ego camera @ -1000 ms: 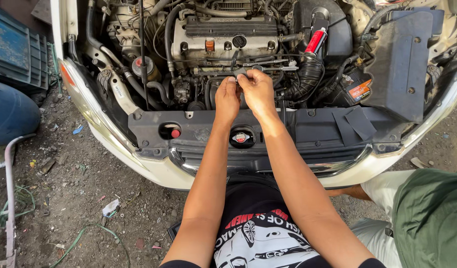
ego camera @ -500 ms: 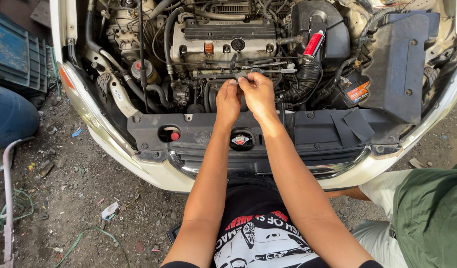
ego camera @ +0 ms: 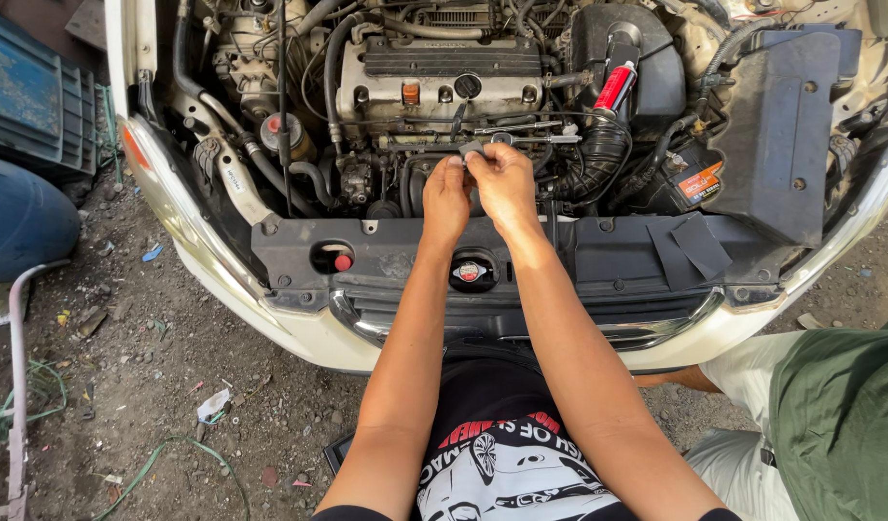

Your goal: The person works on a car engine with the hood open, using a socket wrench to loosen and remove bolts from the engine block. They spray lubricant onto the bolts and continue to manipulate the engine components with both hands.

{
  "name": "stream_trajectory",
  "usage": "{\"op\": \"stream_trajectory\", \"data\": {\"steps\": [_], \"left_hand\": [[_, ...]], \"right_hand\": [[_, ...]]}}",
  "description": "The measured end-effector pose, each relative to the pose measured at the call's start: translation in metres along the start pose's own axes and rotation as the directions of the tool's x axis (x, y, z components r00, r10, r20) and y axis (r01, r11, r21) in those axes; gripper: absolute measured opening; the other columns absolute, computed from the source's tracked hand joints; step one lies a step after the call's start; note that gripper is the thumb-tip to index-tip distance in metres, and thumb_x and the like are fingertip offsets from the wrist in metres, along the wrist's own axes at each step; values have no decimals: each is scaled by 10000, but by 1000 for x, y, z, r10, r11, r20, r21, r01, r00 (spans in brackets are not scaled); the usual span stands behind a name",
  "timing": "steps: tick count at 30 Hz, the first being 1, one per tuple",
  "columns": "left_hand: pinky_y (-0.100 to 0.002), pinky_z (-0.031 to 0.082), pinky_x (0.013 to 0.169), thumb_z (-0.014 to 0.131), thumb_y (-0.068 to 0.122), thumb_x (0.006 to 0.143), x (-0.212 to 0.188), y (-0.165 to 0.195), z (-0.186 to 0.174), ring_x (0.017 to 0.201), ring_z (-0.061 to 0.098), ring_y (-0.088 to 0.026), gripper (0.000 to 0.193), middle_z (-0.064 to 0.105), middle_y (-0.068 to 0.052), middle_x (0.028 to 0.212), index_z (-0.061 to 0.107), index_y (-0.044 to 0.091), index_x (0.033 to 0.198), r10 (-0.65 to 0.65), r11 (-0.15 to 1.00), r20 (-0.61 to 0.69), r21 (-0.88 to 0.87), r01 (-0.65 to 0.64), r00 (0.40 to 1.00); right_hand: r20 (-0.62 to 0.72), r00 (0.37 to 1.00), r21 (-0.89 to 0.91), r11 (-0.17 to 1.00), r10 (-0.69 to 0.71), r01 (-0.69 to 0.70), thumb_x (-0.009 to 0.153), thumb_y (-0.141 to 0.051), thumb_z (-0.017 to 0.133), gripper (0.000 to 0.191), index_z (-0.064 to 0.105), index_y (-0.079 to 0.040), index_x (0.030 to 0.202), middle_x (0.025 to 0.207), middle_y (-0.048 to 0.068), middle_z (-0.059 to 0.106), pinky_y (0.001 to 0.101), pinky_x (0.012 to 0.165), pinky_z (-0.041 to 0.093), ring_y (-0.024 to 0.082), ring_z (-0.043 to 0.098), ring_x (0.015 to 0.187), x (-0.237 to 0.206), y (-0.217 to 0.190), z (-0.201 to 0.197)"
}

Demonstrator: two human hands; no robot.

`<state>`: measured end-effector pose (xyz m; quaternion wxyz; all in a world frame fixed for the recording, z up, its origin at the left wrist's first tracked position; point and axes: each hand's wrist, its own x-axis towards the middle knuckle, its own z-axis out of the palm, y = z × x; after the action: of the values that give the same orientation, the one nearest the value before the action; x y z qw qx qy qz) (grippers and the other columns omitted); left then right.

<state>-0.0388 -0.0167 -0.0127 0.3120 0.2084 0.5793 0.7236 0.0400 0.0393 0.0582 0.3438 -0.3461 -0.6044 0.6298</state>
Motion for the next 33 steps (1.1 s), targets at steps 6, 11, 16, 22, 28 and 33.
{"op": "stream_trajectory", "data": {"steps": [6,11,16,22,28,33], "left_hand": [[-281,433,548,447,303,1073,4,-3,4,644,528,-88,371,639,-7,764,661,8,1006,59,998,-23,-3,-59,998],[-302,472,627,444,299,1092,5,-1,3,687,537,-104,390,611,-25,758,659,-15,1002,112,987,-20,116,-109,993],[-314,531,692,449,278,1094,7,-1,3,754,607,-124,383,659,-50,837,658,-38,1041,119,993,-14,-15,-120,993],[-317,547,720,444,273,1089,9,0,7,775,643,-145,380,687,-77,864,661,-38,1069,107,994,-34,-13,-108,994],[-329,535,701,439,274,1079,4,3,4,749,631,-142,383,685,-75,828,660,-37,1046,136,986,-42,100,-131,990],[-328,530,696,433,279,1084,6,1,5,742,620,-141,389,672,-65,812,651,-29,991,132,989,-29,65,-129,991]], "right_hand": [[16,1000,14,1000,19,-19,955,-93,711,138,708,43,971,814,34,703,242,606,487,60,601,692,2,-1,1],[29,999,102,995,-18,15,957,-87,703,131,707,41,988,829,28,706,243,627,526,61,622,701,5,-2,2],[32,999,13,999,-30,30,988,-83,721,142,711,59,987,815,42,663,260,613,464,71,557,695,5,-2,2],[51,999,80,997,11,-15,964,-76,695,113,698,36,966,800,9,675,261,656,560,57,599,690,8,-2,2],[41,999,85,996,1,-5,969,-62,694,112,705,49,979,814,12,677,261,651,529,58,595,700,9,3,1],[80,997,94,995,18,-25,960,-73,683,114,710,35,979,807,10,690,251,653,556,57,602,683,11,2,0]]}}
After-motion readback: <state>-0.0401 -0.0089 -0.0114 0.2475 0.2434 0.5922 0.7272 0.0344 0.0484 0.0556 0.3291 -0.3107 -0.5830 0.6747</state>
